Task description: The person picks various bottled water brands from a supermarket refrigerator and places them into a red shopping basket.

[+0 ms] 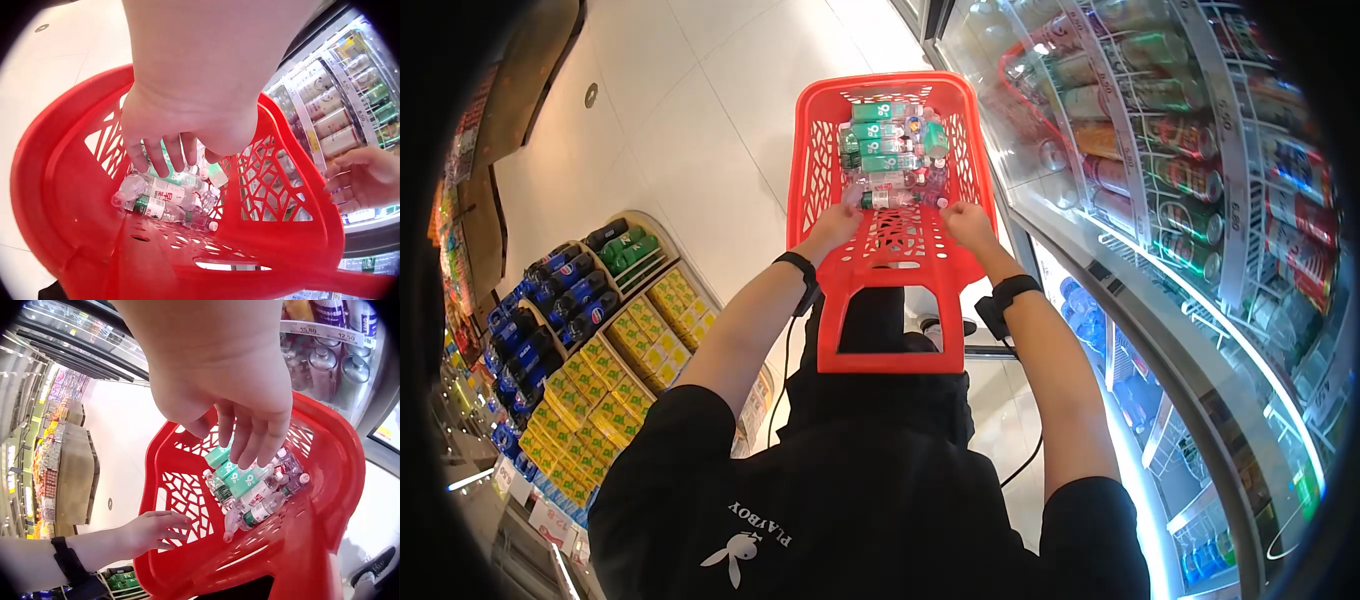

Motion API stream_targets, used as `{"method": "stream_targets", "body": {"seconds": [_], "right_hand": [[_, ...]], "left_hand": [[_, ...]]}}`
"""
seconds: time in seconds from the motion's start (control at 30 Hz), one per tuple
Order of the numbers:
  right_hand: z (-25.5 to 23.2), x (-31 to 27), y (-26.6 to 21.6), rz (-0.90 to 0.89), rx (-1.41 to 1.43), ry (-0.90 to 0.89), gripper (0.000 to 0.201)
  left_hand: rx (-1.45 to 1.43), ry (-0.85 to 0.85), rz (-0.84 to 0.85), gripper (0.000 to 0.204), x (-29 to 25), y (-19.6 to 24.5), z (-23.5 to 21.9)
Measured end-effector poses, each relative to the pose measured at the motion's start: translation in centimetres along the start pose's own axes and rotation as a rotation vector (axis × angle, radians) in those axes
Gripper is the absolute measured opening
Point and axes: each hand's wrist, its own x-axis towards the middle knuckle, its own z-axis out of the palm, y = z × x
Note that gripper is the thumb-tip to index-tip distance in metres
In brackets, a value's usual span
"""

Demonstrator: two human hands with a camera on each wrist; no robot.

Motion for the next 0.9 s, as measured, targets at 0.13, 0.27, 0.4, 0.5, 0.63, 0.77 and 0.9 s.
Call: {"method": "stream_targets", "body": {"seconds": [0.13,0.27,0.4,0.5,0.63,0.77,0.9], "right_hand": [[2.0,5.2,-0.5,0.039,-0.064,-0.054,0.027],[4.6,11.9,0.6,0.051,-0.02,-0.072,0.028],[8.2,20.7,1.7,-0.004,-0.069,-0.091,0.031],[11.3,26.2,1.7,-0.066,-0.109,-0.089,0.034],[15.2,30.1,-0.8,-0.159,-0.184,-0.091,0.036],[19.2,35.2,-2.2,-0.246,-0.28,-0.093,0.045],[23.2,39.8,-1.1,-0.256,-0.281,-0.011,0.055]], "left_hand": [[-0.123,0.063,-0.122,0.036,4.5,-1.7,2.3],[-0.3,0.176,-0.251,0.046,9.9,-5.3,4.3],[-0.618,0.182,-0.469,0.066,15.2,-8.6,5.7],[-0.768,0.205,-0.554,0.055,14.7,-2.2,1.8],[-0.956,0.154,-0.54,0.044,20.4,-9.7,7.9],[-0.844,0.327,-0.605,0.05,25.0,-12.5,11.6],[-0.926,0.417,-0.685,0.049,25.9,-11.1,10.9]]}}
